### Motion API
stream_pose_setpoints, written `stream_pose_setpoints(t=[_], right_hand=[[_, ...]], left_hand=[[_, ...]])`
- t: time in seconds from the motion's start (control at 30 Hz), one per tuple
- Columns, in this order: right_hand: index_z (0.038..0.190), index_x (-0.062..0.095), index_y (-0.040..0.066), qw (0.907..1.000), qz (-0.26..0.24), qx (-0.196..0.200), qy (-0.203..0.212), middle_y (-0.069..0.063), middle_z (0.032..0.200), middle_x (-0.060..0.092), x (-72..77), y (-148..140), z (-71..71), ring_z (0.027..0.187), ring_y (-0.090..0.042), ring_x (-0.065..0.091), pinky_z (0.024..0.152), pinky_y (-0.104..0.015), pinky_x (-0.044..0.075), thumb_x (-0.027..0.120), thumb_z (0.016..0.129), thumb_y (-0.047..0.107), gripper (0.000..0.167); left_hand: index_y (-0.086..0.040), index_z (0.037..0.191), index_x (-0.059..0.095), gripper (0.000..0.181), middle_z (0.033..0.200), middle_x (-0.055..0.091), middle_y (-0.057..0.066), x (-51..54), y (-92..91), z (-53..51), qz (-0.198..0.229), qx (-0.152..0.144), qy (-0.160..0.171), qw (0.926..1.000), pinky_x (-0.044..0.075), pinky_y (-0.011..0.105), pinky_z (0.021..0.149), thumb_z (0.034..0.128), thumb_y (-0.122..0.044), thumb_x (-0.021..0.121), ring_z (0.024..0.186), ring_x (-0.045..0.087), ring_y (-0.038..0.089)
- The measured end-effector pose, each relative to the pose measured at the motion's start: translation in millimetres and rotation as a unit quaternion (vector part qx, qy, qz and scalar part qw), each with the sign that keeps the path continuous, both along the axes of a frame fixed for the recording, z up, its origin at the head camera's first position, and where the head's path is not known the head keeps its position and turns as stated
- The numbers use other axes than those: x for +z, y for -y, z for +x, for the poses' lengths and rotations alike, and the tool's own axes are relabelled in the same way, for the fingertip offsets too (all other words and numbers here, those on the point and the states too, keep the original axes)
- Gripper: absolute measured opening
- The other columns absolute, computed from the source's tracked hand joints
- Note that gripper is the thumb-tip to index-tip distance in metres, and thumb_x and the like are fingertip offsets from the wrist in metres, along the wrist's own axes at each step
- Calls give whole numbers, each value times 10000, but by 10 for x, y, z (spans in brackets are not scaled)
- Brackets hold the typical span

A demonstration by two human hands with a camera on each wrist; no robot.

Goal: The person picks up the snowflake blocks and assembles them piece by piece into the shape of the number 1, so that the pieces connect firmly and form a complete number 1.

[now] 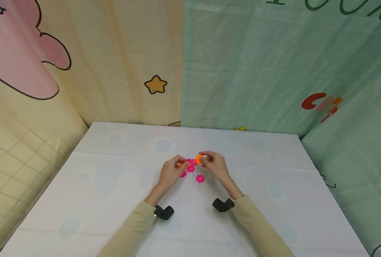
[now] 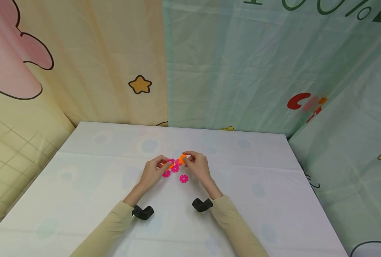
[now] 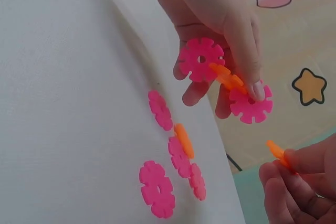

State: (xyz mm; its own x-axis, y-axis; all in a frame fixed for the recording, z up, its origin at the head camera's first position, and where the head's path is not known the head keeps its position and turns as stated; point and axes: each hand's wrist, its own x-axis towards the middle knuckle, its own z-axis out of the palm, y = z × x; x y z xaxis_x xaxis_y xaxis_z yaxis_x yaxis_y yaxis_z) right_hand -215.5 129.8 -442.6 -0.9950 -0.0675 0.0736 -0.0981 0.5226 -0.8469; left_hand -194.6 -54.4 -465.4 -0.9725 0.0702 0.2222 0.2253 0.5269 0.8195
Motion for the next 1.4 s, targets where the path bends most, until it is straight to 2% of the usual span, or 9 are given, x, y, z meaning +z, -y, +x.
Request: stream_pose_setpoints(t=[0.23,0.43,0.67,1.0,1.2,1.4], right_hand=[[1085,689,57,9983,-511,-99,-278,-159,773,684,24,54,-13,728,-356,692,610,-227,541,660,902,141,203],[1061,681,44,9959,-843,-122,-314,-153,739,681,12,99,-23,710,-385,682,592,-226,542,667,888,119,189],[1058,678,34,9958,-864,-106,-291,-155,703,662,0,143,-20,671,-380,673,573,-220,537,677,882,121,196],[1062,684,2,9970,-714,-46,-295,-156,691,656,18,162,-4,649,-368,671,562,-223,540,669,878,85,203],[1043,692,-6,9959,-826,-108,-356,-161,705,667,17,194,2,641,-369,671,559,-218,542,665,874,60,184],[1024,692,-33,9929,-1065,-111,-525,-221,705,660,4,220,2,605,-399,651,522,-203,520,638,877,32,170]], left_hand=[[-76,990,688,165,872,706,62,12,-50,6,99,-71,22,9999,457,189,539,905,-216,668,615,544,110],[-70,951,673,144,793,704,72,-2,-73,-6,106,-134,-12,9999,454,193,523,905,-206,666,580,543,102],[-70,936,669,128,766,710,94,-6,-87,-11,1,-214,-137,9997,426,195,511,909,-195,660,592,524,118],[-90,929,667,108,712,685,35,-23,-101,-24,-220,-102,-240,9994,378,190,481,907,-196,660,551,463,107],[-85,907,659,114,616,613,21,-6,-132,-24,-535,91,-522,9972,286,188,446,903,-199,665,476,371,93],[-66,891,663,107,698,669,46,-1,-164,-20,-684,314,-939,9927,306,183,480,888,-171,683,484,385,77]])
